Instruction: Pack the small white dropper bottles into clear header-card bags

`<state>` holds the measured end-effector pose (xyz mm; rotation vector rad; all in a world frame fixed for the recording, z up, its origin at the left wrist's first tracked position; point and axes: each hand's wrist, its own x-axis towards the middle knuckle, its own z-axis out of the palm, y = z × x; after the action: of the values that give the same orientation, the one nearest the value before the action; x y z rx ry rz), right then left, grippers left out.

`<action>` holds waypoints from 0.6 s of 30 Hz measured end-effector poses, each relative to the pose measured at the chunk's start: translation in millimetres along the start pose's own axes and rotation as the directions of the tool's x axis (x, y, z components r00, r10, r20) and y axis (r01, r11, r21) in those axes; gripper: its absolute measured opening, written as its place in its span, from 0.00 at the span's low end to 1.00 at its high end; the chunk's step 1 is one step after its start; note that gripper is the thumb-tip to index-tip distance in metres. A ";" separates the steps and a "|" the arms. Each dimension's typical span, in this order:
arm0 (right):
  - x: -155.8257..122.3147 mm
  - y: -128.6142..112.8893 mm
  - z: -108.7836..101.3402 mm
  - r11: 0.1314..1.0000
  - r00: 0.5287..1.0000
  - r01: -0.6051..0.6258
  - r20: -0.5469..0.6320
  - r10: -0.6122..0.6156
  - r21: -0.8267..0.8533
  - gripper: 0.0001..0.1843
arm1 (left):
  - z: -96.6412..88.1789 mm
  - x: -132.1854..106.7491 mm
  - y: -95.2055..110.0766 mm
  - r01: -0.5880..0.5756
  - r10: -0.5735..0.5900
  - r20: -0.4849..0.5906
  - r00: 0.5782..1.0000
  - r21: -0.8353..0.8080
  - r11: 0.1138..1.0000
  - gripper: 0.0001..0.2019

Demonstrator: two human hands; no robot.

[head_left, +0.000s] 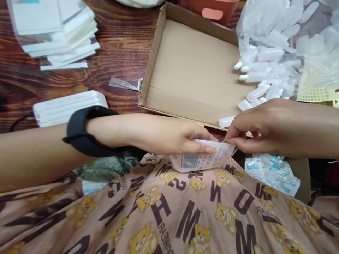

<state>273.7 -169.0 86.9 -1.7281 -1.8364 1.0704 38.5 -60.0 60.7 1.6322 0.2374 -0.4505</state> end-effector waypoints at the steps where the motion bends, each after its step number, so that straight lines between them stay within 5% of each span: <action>1: 3.4 -2.7 -1.7 1.000 0.989 0.010 0.150 -0.009 -0.004 0.13 | 0.0 0.0 -3.0 -0.004 0.004 0.005 1.000 -0.021 1.000 0.14; 3: 9.4 -5.3 -1.9 1.000 0.944 0.003 0.330 -0.005 0.007 0.10 | 1.6 0.6 -9.6 -0.002 0.003 0.013 1.000 -0.093 0.996 0.15; 7: 18.4 -2.1 2.5 0.998 0.948 -0.039 0.316 0.020 0.055 0.12 | 7.6 1.7 -17.7 0.087 -0.063 0.084 0.995 -0.329 0.940 0.14; 11: 17.4 -1.2 -3.9 1.000 0.902 0.005 0.431 -0.011 0.016 0.12 | 9.4 -1.4 -15.6 0.156 -0.139 0.071 0.988 -0.427 0.891 0.14; 18: -7.4 -8.0 -10.4 0.995 0.957 0.099 0.277 -0.088 -0.028 0.15 | 4.7 -5.7 -12.8 0.202 -0.209 0.038 0.977 -0.471 0.859 0.16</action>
<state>277.3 -173.1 101.0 -1.5597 -2.0976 1.2965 27.3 -62.5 51.2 1.1313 0.4982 -0.4976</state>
